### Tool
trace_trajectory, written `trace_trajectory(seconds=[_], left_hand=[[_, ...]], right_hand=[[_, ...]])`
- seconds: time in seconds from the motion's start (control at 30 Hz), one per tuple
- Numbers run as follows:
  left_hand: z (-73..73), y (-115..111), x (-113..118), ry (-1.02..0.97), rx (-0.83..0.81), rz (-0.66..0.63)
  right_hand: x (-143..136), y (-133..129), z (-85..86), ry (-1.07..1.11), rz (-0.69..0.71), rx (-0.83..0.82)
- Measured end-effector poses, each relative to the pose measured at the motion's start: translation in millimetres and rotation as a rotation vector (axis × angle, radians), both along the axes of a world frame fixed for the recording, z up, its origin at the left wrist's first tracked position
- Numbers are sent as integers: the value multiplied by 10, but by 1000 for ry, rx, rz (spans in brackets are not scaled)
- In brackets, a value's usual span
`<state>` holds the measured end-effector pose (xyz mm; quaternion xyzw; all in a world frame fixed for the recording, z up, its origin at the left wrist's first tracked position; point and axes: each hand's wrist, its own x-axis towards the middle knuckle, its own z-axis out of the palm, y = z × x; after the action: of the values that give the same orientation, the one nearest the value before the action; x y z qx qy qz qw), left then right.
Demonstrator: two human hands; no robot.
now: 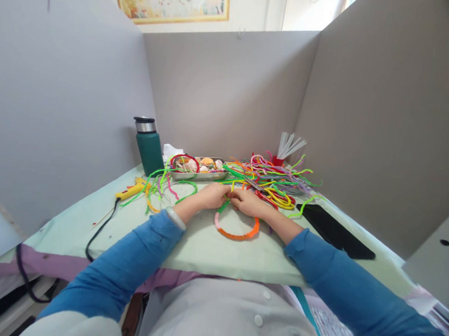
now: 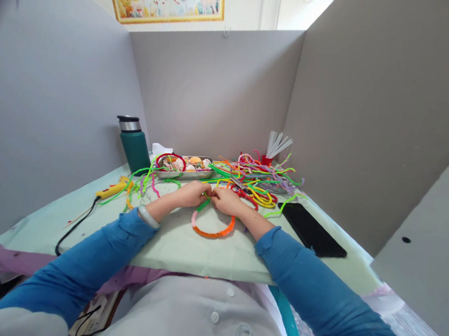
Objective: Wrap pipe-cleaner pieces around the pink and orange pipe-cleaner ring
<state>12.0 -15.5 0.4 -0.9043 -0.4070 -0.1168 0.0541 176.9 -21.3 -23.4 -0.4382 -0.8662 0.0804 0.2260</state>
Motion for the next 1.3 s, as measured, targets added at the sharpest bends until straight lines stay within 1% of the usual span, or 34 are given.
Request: trace_trajectory(seconds=[0.17,0.6,0.97,1.2,1.3], left_hand=[[9,-16,2,0,1,3],[-23,19,-2,2,19,-13],[3,-23,14,14,-5,35],[-8,-10,7,29,31,5],[-3,-16,11,28,18,22]], right_hand=[[-3,-9,7,1,1,-1],[0,-6,3,-32,-12,23],[5,8,-23,-39,0,44],[-4,-13,-15,-46,-10,43],[-8,-18,-9,-45,-11,36]])
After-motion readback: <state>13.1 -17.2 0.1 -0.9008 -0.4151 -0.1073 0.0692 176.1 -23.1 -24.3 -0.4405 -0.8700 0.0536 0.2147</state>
